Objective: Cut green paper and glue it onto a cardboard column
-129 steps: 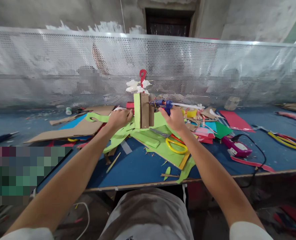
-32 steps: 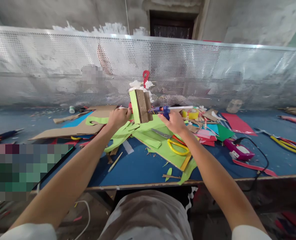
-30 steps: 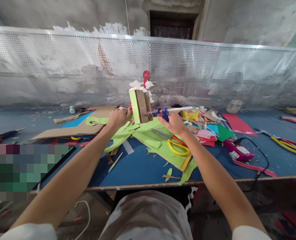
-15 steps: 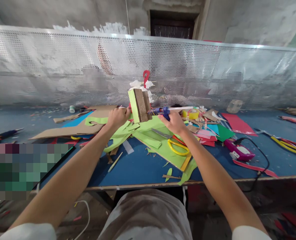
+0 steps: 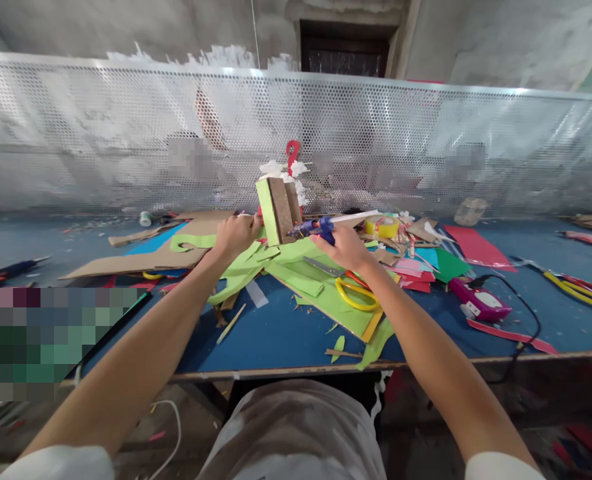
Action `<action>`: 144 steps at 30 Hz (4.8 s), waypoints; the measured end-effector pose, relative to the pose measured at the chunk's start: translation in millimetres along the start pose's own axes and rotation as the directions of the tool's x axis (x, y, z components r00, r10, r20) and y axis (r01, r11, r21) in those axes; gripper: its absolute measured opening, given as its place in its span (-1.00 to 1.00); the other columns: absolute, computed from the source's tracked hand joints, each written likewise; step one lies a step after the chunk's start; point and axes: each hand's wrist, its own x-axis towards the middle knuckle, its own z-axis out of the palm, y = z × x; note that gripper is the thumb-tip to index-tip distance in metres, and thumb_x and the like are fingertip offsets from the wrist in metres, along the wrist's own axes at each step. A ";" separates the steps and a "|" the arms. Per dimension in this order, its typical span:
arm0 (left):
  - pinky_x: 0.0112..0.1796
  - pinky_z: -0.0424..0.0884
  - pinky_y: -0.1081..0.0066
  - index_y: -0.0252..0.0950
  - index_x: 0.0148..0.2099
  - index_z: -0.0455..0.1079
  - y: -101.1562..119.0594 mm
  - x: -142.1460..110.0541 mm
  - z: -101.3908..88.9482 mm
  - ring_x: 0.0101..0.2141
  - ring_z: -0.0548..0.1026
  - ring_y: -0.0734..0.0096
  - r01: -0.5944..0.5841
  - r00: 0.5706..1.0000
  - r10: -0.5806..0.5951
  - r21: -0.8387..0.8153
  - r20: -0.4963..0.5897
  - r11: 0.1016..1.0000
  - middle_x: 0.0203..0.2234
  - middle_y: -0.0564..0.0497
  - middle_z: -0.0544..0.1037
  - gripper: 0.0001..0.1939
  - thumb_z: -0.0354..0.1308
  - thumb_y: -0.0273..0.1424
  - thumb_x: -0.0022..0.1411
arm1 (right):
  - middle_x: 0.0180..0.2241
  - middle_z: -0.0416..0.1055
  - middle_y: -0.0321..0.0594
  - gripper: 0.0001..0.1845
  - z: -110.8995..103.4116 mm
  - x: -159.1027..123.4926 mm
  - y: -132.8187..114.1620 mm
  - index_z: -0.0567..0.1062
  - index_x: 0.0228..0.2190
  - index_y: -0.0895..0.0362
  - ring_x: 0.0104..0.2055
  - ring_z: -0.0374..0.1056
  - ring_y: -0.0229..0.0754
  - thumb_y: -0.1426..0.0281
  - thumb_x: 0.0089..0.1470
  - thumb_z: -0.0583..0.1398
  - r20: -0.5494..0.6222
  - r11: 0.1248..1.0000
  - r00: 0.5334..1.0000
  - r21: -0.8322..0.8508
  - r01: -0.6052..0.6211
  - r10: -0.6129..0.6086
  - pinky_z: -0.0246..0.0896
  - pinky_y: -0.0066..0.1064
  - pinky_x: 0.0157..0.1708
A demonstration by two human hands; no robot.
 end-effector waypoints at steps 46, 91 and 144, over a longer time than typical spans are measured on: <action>-0.24 0.39 0.22 -0.34 -0.22 0.64 12.9 -3.6 -4.8 -0.22 0.65 -0.03 -0.155 0.988 0.155 0.070 0.009 0.985 -0.27 -0.31 0.69 -0.35 -0.25 -0.16 0.52 | -0.51 0.43 -0.14 -0.44 -10.2 0.3 5.4 0.38 -0.53 0.04 -0.37 0.37 -0.02 -0.10 0.31 0.10 -0.161 0.997 0.984 -0.030 -0.077 0.071 0.21 -0.23 -0.27; -0.21 0.36 0.22 -0.34 -0.25 0.63 -8.6 6.6 9.7 -0.19 0.64 -0.05 -0.057 0.998 0.056 -0.024 -0.020 0.998 -0.25 -0.35 0.69 -0.32 -0.28 -0.14 0.54 | -0.28 0.63 0.09 -0.51 -8.3 -1.1 52.7 0.65 -0.21 0.21 -0.24 0.56 0.05 0.01 0.28 0.23 0.354 0.701 0.689 -0.641 -0.314 0.633 0.17 -0.32 -0.32; -0.22 0.34 0.24 -0.35 -0.21 0.65 -4.4 0.8 0.9 -0.18 0.64 -0.02 -0.041 0.999 0.041 -0.011 0.012 0.999 -0.22 -0.36 0.69 -0.38 -0.22 -0.20 0.53 | -0.45 0.54 -0.25 -0.71 29.0 -6.7 -53.3 0.53 -0.46 0.13 -0.42 0.37 -0.23 0.22 0.21 0.35 0.446 0.980 0.890 0.115 -0.164 0.096 0.10 -0.38 -0.35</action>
